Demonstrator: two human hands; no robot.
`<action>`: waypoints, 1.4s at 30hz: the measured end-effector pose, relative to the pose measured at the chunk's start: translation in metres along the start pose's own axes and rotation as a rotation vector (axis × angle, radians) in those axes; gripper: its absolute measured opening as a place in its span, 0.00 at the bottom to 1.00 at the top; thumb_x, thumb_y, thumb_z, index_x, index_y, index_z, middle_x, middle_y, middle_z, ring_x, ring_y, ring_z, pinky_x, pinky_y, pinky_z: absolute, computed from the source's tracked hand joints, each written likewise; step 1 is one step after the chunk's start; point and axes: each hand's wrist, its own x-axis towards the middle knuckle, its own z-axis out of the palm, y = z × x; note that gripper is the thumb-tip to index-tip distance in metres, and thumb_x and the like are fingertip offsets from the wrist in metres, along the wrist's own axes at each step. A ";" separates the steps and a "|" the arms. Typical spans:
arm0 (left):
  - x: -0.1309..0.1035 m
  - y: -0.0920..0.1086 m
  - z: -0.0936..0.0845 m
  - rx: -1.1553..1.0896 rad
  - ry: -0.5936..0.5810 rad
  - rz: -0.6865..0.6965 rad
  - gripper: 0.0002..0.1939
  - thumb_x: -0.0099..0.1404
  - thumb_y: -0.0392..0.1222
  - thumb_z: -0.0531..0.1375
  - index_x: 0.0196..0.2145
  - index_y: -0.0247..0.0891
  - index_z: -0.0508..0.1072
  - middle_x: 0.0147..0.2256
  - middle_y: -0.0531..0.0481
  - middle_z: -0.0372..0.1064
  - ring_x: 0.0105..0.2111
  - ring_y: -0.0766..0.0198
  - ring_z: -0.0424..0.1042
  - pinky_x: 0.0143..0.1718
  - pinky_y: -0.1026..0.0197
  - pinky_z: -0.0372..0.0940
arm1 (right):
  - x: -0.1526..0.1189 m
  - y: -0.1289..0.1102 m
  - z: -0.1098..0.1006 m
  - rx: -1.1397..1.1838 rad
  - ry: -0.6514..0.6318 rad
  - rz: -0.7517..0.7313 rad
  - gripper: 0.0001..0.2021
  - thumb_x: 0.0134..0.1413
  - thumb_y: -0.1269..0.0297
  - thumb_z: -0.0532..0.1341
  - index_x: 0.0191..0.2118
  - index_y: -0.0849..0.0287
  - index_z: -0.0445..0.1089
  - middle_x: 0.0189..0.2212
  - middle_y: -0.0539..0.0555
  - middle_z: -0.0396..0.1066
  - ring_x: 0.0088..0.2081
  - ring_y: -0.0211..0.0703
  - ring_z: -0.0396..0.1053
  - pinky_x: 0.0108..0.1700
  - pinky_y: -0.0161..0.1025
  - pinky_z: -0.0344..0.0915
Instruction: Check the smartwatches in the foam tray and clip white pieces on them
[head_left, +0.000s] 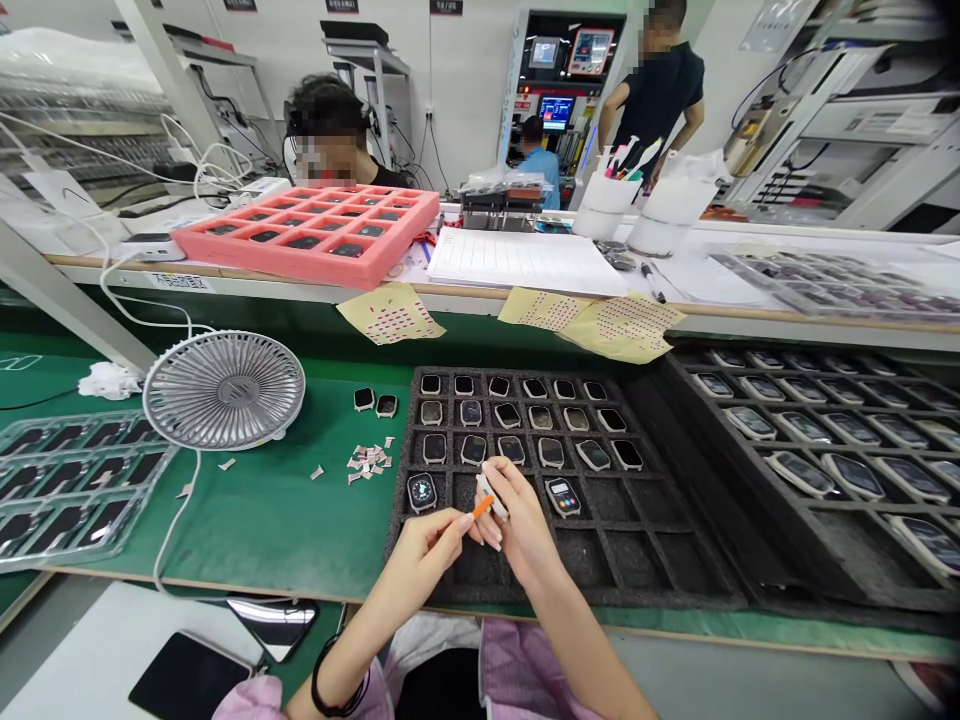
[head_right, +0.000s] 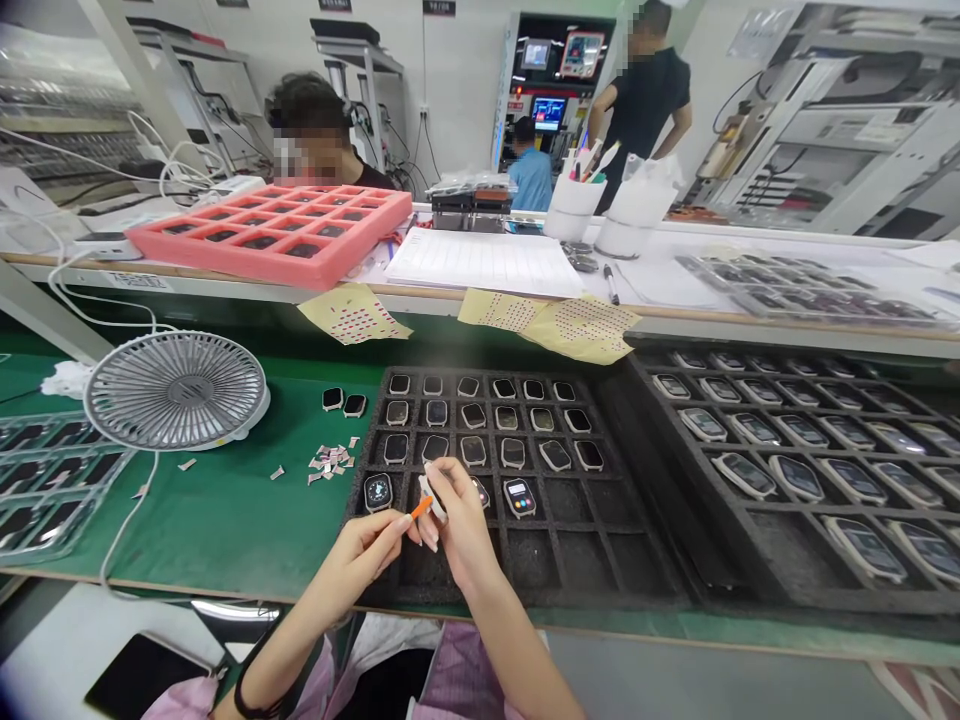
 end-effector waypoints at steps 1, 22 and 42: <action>0.000 0.000 0.000 -0.003 -0.002 -0.001 0.24 0.66 0.58 0.50 0.27 0.35 0.70 0.16 0.60 0.48 0.16 0.71 0.47 0.19 0.66 0.44 | 0.000 0.000 0.000 0.021 -0.005 0.012 0.16 0.49 0.55 0.67 0.30 0.56 0.60 0.12 0.39 0.58 0.09 0.26 0.50 0.11 0.25 0.47; 0.001 -0.002 -0.006 -0.009 -0.019 -0.022 0.27 0.63 0.62 0.51 0.28 0.34 0.73 0.13 0.58 0.52 0.15 0.71 0.49 0.18 0.66 0.45 | 0.001 0.007 0.002 0.100 -0.070 0.043 0.17 0.48 0.54 0.67 0.28 0.56 0.59 0.11 0.37 0.54 0.09 0.25 0.42 0.13 0.26 0.45; 0.007 -0.021 -0.067 0.412 0.540 0.001 0.18 0.63 0.55 0.53 0.24 0.40 0.57 0.19 0.59 0.50 0.19 0.69 0.53 0.23 0.67 0.50 | 0.012 0.022 -0.021 -1.055 0.122 -0.389 0.07 0.62 0.64 0.51 0.42 0.56 0.64 0.32 0.52 0.69 0.34 0.44 0.67 0.38 0.41 0.63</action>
